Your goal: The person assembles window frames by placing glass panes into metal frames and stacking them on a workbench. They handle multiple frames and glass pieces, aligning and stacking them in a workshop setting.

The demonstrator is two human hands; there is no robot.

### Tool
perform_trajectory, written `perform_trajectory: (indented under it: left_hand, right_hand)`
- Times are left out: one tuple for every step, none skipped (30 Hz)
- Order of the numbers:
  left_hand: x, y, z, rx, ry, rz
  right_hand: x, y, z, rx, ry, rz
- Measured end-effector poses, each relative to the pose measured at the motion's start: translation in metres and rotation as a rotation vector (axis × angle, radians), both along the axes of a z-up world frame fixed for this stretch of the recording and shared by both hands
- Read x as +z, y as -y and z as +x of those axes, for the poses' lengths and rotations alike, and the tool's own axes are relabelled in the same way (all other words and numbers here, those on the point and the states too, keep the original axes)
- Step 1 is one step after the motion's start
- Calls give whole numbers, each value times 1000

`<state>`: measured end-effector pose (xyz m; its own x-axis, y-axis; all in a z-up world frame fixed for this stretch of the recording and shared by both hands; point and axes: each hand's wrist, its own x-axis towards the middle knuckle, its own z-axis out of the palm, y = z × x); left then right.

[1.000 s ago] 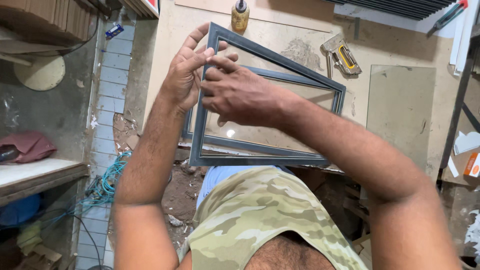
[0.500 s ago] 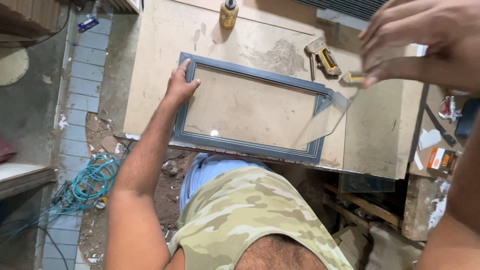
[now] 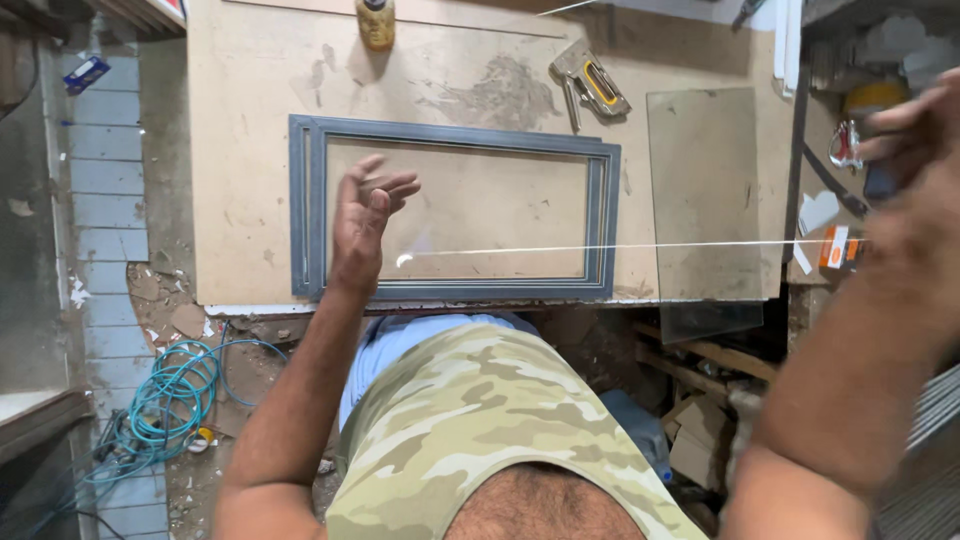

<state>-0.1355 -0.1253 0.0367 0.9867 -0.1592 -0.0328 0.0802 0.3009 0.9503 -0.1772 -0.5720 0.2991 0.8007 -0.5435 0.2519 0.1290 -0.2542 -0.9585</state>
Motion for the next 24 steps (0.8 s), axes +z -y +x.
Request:
perform_trajectory:
  left_hand:
    - [-1, -2, -2, 96, -95, 37]
    - [-4, -6, -2, 190, -190, 76]
    - [-8, -14, -1, 208, -229, 107]
    - [-14, -27, 1, 227, -267, 140]
    - [-22, -37, 0, 214, -304, 203]
    - [-32, -45, -1, 202, -339, 267]
    - [-44, -51, 0, 190, -389, 300]
    - [-56, -55, 1, 177, -437, 334]
    - [-66, -64, -4, 177, -490, 376]
    - [-75, -72, -8, 180, -454, 432]
    - [-85, -73, -8, 176, -410, 481]
    - [-93, -74, -9, 171, -365, 530]
    - [-100, -75, -11, 181, -301, 646]
    - [-105, -77, -13, 189, -233, 760]
    - [-110, -80, -14, 203, -162, 874]
    - [-115, -82, -15, 196, -127, 896]
    - [-119, -84, -16, 189, -92, 920]
    - [-122, -85, -16, 182, -58, 943]
    - [-125, -85, -17, 187, -43, 932]
    - [-128, -84, -17, 192, -29, 920]
    - [-130, -84, -17, 199, -14, 909]
    - [-131, -83, -17, 199, -33, 891]
    - [-132, -81, -17, 200, -52, 872]
    - [-133, -80, -17, 201, -72, 854]
  right_hand:
    - [-31, -2, -5, -68, -68, 107]
    - [-64, -4, -8, -143, -143, 218]
    - [-101, -8, -9, -215, -233, 314]
    - [-135, -12, -13, -293, -385, 357]
    - [-171, -18, -22, -352, -498, 414]
    - [-205, -21, -23, -256, -450, 567]
    - [-235, -24, -28, -286, -585, 489]
    - [-262, -27, -34, -247, -546, 501]
    - [-287, -31, -39, -196, -513, 517]
    - [-306, -31, -45, -160, -513, 351]
    - [-323, -31, -50, -130, -505, 181]
    - [-335, -30, -55, -99, -497, 12]
    - [-345, -26, -57, -89, -516, -100]
    - [-353, -24, -59, -77, -535, -211]
    - [-361, -23, -60, -61, -550, -322]
    - [-366, -22, -60, -59, -540, -349]
    - [-370, -22, -60, -57, -531, -374]
    - [-373, -22, -60, -54, -522, -399]
    - [-374, -21, -58, -58, -527, -405]
    - [-374, -21, -56, -63, -531, -410]
    - [-373, -22, -55, -66, -535, -415]
    - [-372, -22, -54, -64, -546, -408]
    - [-370, -21, -52, -62, -558, -401]
    - [-369, -21, -51, -60, -570, -395]
